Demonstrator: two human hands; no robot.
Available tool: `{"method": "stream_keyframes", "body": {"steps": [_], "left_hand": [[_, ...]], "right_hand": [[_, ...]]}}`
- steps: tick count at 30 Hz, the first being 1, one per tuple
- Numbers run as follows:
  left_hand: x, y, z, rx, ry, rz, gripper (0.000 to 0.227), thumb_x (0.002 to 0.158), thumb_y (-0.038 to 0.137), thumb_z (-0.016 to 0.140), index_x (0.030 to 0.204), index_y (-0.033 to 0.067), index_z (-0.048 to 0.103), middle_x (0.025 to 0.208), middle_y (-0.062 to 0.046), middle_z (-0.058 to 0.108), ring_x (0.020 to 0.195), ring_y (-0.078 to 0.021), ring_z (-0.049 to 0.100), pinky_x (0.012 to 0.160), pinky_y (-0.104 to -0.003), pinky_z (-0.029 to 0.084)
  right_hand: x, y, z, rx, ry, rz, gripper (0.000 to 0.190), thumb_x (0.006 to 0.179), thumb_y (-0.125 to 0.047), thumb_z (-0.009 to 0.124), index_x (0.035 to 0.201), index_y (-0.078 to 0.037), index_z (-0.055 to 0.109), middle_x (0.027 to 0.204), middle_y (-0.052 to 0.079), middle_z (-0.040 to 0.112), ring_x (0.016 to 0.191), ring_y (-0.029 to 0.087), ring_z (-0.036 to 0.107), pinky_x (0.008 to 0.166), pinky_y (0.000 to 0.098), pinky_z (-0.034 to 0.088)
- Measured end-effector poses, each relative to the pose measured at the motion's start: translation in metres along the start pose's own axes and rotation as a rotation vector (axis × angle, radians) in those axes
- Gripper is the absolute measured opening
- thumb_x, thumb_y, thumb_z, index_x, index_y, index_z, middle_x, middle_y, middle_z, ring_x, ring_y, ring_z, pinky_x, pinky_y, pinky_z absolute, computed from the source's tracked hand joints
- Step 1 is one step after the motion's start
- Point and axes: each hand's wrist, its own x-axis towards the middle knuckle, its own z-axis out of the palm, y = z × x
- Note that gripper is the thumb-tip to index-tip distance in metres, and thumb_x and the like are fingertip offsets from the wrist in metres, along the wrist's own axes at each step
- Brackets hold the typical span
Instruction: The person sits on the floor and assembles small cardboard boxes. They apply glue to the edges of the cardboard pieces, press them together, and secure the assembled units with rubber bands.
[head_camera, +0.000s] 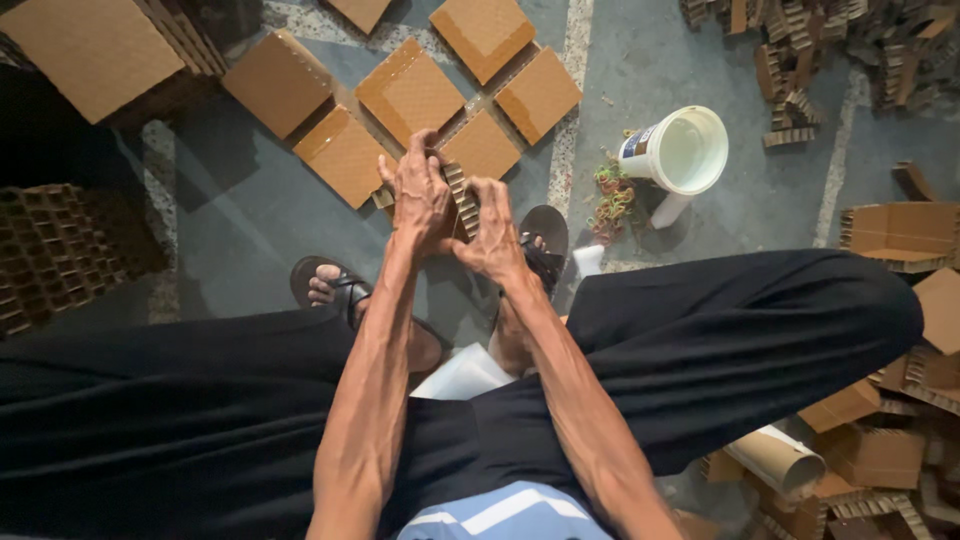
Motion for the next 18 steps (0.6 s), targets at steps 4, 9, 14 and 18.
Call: {"method": "stream_keyframes", "body": {"steps": [4, 9, 14, 18], "left_hand": [[-0.001, -0.013, 0.012, 0.095, 0.031, 0.065, 0.046, 0.099, 0.009, 0.048, 0.145, 0.0110, 0.044, 0.105, -0.016, 0.070, 0.109, -0.0368, 0.066, 0.115, -0.070, 0.013], [-0.002, -0.026, 0.021, 0.071, -0.021, 0.059, 0.056, 0.101, 0.008, 0.046, 0.155, 0.0127, 0.033, 0.098, -0.013, 0.072, 0.105, -0.0343, 0.068, 0.115, -0.071, 0.016], [-0.001, -0.026, 0.026, 0.037, -0.052, 0.006, 0.066, 0.097, 0.009, 0.048, 0.158, 0.0122, 0.025, 0.092, -0.008, 0.073, 0.096, -0.0311, 0.071, 0.114, -0.074, 0.013], [0.002, -0.021, 0.021, 0.020, -0.070, 0.021, 0.074, 0.093, 0.009, 0.051, 0.161, 0.0122, 0.021, 0.095, -0.009, 0.071, 0.098, -0.0309, 0.070, 0.114, -0.075, 0.014]], "right_hand": [[0.037, 0.012, 0.010, 0.074, 0.049, -0.045, 0.082, 0.076, -0.020, 0.088, 0.139, -0.003, 0.039, 0.131, 0.025, 0.044, 0.115, 0.047, 0.058, 0.096, 0.0459, 0.055], [0.073, 0.020, 0.002, -0.028, -0.128, -0.047, 0.056, 0.095, -0.008, 0.069, 0.146, -0.014, 0.046, 0.133, 0.022, 0.050, 0.116, 0.044, 0.063, 0.094, 0.0469, 0.058], [0.059, 0.017, -0.018, -0.029, -0.081, -0.136, 0.077, 0.070, -0.014, 0.085, 0.135, -0.010, 0.044, 0.119, 0.024, 0.051, 0.109, 0.050, 0.060, 0.091, 0.0518, 0.055], [0.043, 0.019, -0.009, -0.052, -0.203, -0.033, 0.084, 0.063, -0.011, 0.082, 0.137, -0.012, 0.042, 0.123, 0.026, 0.050, 0.107, 0.051, 0.061, 0.088, 0.0528, 0.055]]}}
